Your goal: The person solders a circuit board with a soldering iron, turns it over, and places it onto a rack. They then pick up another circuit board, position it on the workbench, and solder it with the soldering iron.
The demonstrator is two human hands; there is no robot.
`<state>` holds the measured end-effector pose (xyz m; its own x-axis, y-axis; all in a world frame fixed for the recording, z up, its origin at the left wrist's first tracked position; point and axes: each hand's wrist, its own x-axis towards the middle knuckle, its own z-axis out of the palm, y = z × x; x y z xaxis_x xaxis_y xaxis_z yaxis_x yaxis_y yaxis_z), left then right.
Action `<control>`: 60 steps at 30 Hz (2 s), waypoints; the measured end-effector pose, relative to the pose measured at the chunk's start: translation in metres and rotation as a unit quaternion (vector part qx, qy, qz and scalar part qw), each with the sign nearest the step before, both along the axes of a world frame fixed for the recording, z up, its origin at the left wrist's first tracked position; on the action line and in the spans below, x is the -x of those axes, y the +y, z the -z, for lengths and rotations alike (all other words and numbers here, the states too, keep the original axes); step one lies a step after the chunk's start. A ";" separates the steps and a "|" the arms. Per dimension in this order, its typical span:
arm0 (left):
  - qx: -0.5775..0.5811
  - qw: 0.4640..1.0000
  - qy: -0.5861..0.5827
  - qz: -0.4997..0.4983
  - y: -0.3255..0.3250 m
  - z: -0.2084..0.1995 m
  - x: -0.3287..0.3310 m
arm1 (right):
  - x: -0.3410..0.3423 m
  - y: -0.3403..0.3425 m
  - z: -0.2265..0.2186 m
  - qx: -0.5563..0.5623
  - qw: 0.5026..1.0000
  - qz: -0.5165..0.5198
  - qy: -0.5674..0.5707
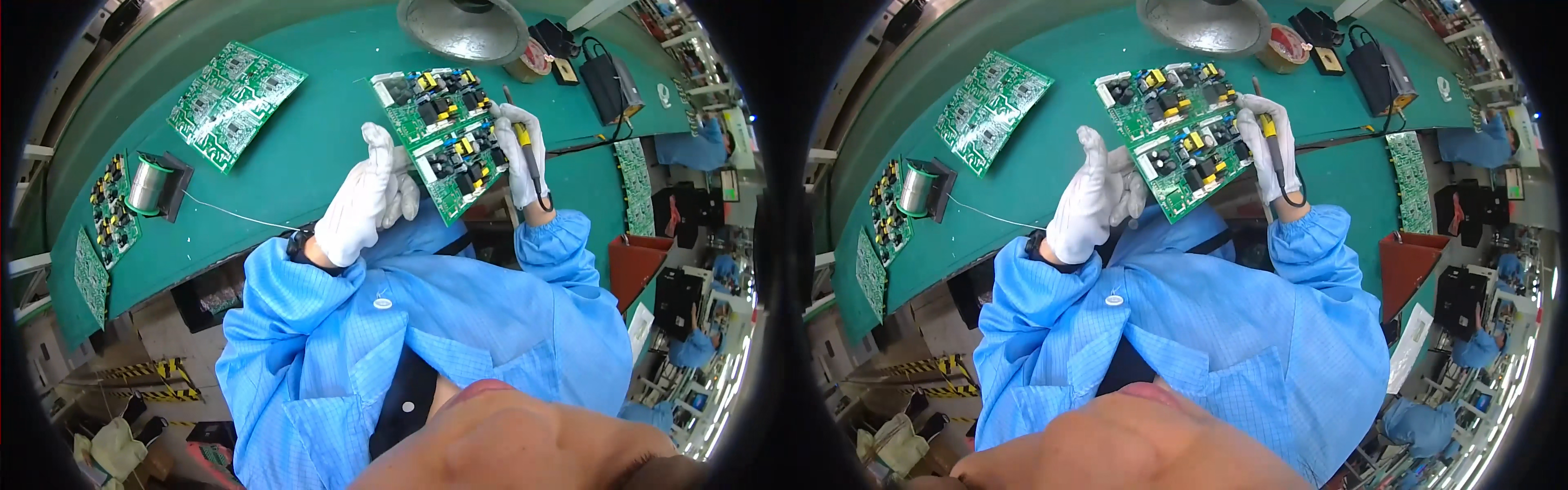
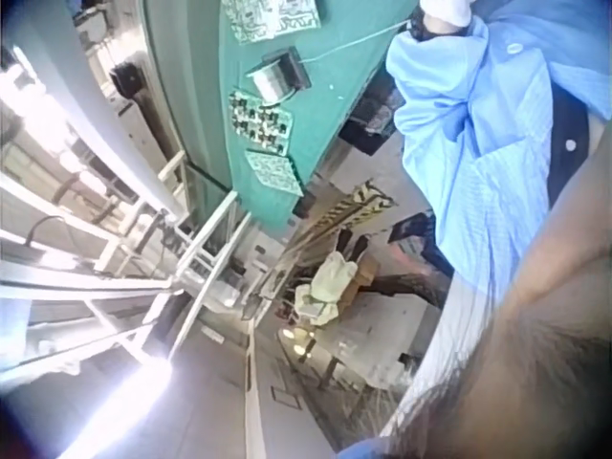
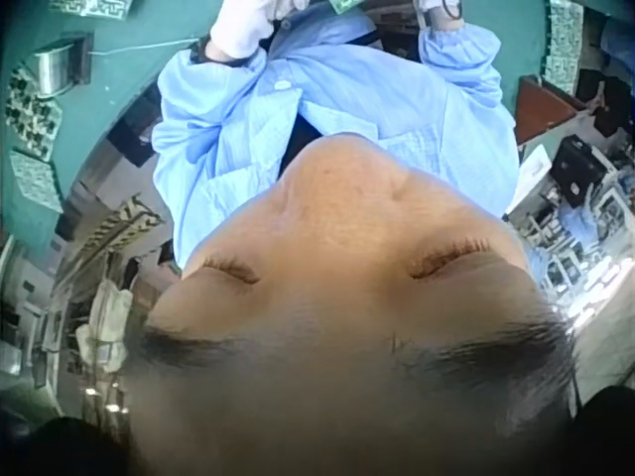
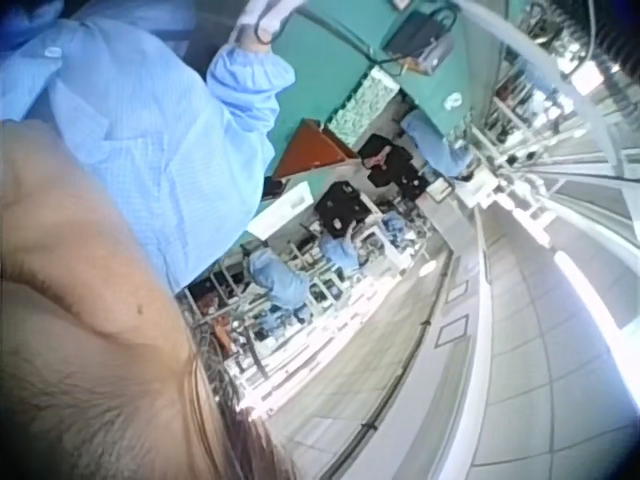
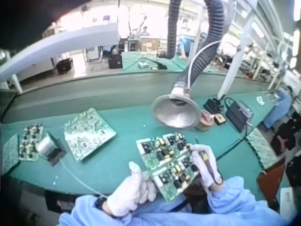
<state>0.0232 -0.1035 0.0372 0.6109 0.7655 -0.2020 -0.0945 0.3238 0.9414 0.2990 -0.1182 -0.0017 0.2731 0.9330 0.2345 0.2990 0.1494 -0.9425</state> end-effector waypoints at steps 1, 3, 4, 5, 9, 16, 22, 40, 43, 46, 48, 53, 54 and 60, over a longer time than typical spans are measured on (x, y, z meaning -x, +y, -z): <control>-0.007 1.000 0.006 0.014 0.001 0.000 0.001 | 0.000 0.001 0.000 -0.010 1.000 -0.003 -0.010; 0.000 1.000 0.003 0.016 0.002 0.001 -0.001 | 0.000 0.002 0.000 -0.020 1.000 -0.007 -0.021; 0.008 1.000 0.013 0.013 0.003 0.000 0.000 | 0.000 0.002 0.000 -0.022 1.000 -0.003 -0.018; 0.006 1.000 0.001 0.017 0.003 0.000 0.000 | 0.001 0.001 0.000 -0.024 1.000 0.001 -0.015; -0.009 0.999 0.030 0.030 0.001 -0.009 0.002 | 0.001 -0.001 0.001 -0.019 1.000 0.007 -0.009; -0.069 0.996 0.039 0.046 -0.003 -0.023 0.002 | -0.005 -0.001 0.009 -0.045 0.997 -0.045 0.048; -0.297 0.950 0.071 0.062 0.000 -0.009 0.010 | -0.005 -0.003 0.013 -0.092 0.995 -0.041 0.028; -0.528 0.812 0.243 -0.047 -0.011 0.071 0.050 | 0.009 -0.018 -0.016 -0.160 0.986 -0.056 0.012; -0.573 0.765 0.288 -0.064 -0.013 0.072 0.051 | 0.007 -0.021 -0.020 -0.132 0.990 -0.037 0.019; -0.611 0.730 0.292 -0.085 -0.013 0.063 0.048 | 0.004 -0.026 -0.023 -0.105 0.993 -0.033 0.051; -0.526 0.784 0.318 -0.080 -0.013 0.051 0.046 | 0.001 -0.028 -0.024 -0.102 0.991 -0.064 0.060; -0.510 0.791 0.263 -0.211 0.000 0.034 0.031 | -0.004 -0.027 -0.021 -0.133 0.987 -0.082 0.034; -0.515 0.789 0.261 -0.211 0.002 0.034 0.030 | -0.004 -0.026 -0.019 -0.142 0.985 -0.089 0.036; -0.501 0.795 0.270 -0.212 0.000 0.038 0.032 | 0.001 -0.022 -0.011 -0.181 0.981 -0.064 0.030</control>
